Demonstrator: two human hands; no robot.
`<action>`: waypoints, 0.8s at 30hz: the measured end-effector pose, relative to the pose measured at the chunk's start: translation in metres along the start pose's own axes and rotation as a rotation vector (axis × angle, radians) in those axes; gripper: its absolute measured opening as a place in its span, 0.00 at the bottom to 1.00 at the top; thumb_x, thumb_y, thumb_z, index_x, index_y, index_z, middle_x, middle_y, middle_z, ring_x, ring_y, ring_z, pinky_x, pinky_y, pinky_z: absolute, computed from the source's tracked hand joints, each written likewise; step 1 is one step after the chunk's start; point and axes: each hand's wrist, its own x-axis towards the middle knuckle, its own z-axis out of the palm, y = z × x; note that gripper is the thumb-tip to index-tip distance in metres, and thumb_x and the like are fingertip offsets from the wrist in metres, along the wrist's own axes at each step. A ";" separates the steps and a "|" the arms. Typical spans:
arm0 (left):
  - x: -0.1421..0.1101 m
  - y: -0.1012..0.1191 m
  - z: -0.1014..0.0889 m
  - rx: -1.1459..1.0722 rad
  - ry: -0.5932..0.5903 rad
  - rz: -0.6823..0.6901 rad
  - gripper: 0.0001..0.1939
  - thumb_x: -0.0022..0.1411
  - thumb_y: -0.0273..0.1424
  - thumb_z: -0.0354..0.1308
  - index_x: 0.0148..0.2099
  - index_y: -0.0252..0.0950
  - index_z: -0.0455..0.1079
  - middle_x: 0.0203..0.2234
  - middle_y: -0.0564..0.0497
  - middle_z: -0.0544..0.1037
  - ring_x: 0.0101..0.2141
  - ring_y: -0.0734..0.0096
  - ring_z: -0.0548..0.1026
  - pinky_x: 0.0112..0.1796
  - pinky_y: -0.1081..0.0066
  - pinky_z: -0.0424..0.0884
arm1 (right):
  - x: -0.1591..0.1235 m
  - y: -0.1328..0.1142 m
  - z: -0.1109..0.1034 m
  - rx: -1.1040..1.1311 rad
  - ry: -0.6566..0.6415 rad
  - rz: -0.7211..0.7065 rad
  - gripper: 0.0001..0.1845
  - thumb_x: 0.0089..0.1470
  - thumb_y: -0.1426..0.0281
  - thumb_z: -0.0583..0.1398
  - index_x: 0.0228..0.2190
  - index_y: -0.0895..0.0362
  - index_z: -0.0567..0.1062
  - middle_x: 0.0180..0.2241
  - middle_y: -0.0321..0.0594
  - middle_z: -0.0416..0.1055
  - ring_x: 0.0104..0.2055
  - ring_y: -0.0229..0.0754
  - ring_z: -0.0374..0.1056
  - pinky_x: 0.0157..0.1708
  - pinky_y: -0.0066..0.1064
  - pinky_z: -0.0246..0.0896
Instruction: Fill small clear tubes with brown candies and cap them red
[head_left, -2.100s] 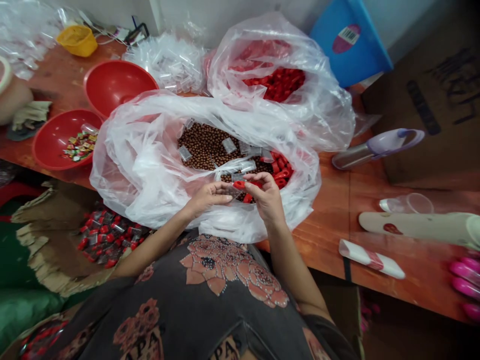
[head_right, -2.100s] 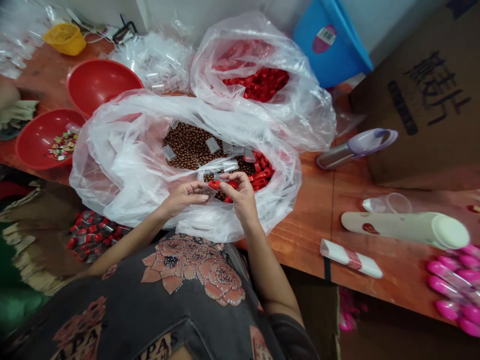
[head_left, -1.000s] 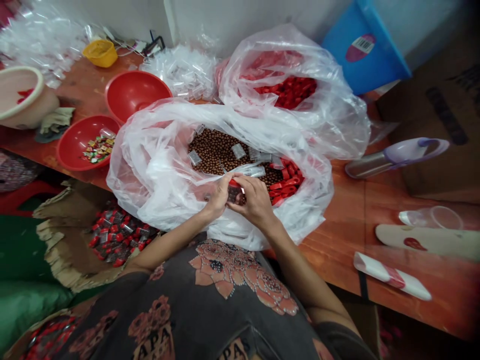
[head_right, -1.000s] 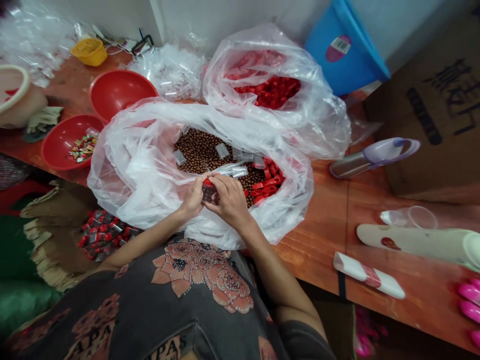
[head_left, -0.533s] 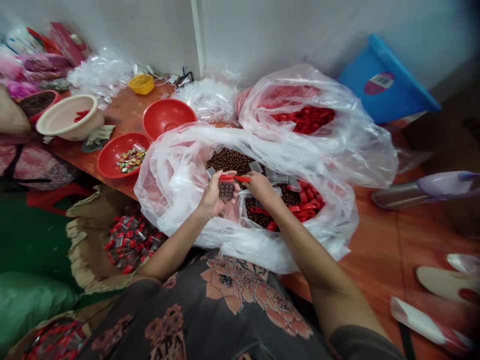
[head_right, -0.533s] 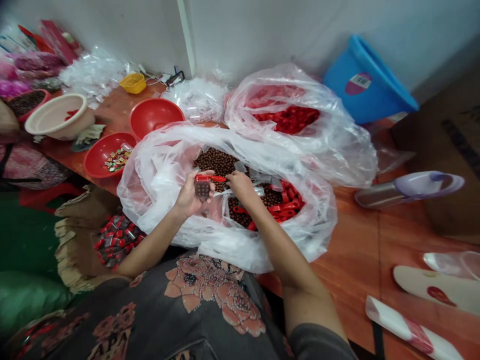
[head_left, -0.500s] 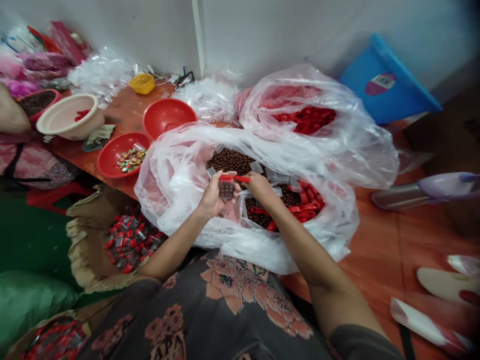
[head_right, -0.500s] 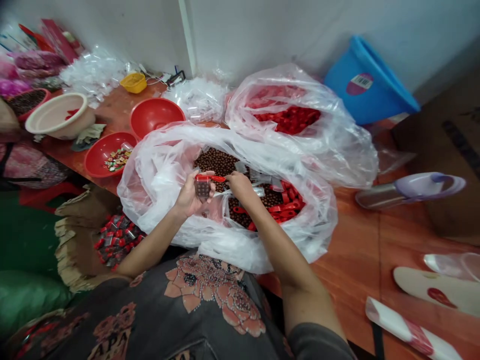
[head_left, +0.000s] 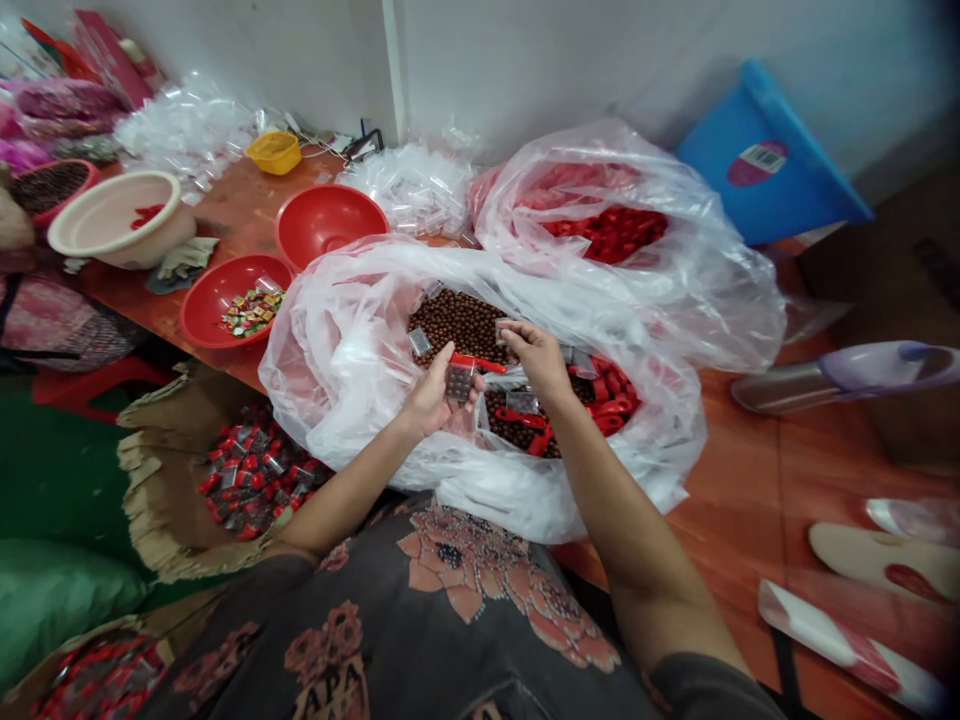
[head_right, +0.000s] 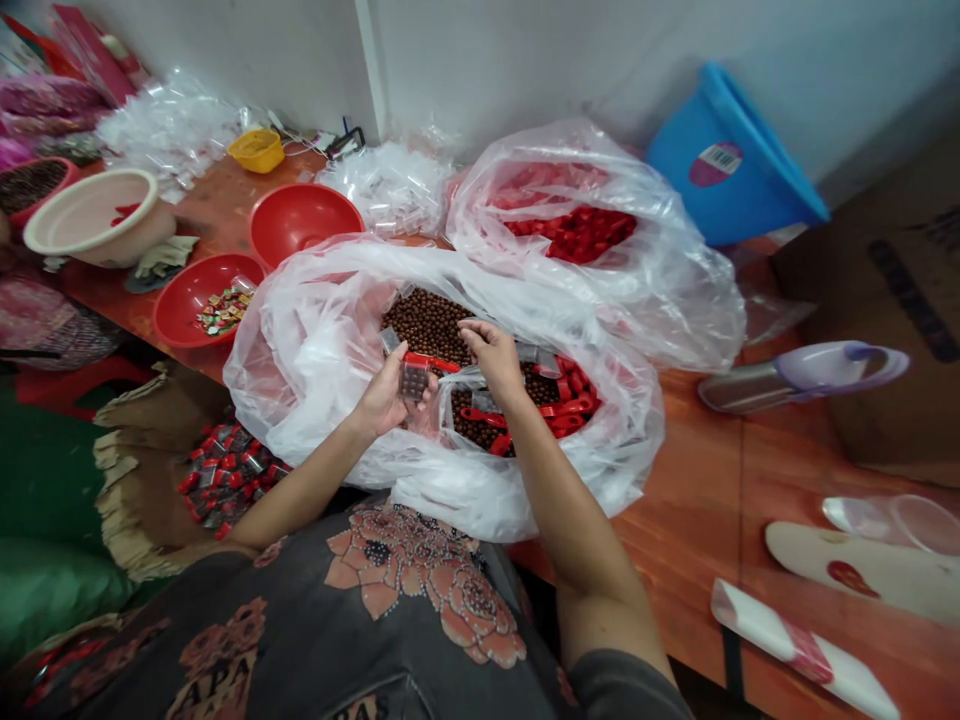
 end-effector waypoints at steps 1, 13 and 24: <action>0.000 -0.003 0.001 0.023 -0.004 0.000 0.31 0.66 0.54 0.46 0.32 0.29 0.72 0.20 0.48 0.76 0.17 0.77 0.70 0.18 0.77 0.63 | -0.005 -0.010 -0.002 0.108 -0.023 0.042 0.19 0.52 0.61 0.61 0.43 0.58 0.77 0.33 0.37 0.75 0.22 0.32 0.59 0.23 0.27 0.56; -0.001 -0.020 0.013 0.289 -0.028 0.002 0.38 0.59 0.65 0.40 0.29 0.33 0.68 0.15 0.52 0.69 0.12 0.79 0.63 0.12 0.79 0.56 | -0.050 -0.070 -0.004 -0.216 -0.333 -0.213 0.09 0.55 0.64 0.61 0.31 0.54 0.81 0.34 0.39 0.77 0.38 0.41 0.72 0.41 0.33 0.64; -0.006 -0.001 0.016 -0.038 -0.171 0.047 0.24 0.64 0.53 0.46 0.32 0.37 0.63 0.13 0.57 0.64 0.12 0.78 0.60 0.12 0.79 0.52 | -0.072 -0.035 -0.019 -0.146 -0.003 -0.211 0.11 0.55 0.66 0.62 0.40 0.51 0.81 0.43 0.40 0.78 0.47 0.45 0.72 0.52 0.43 0.63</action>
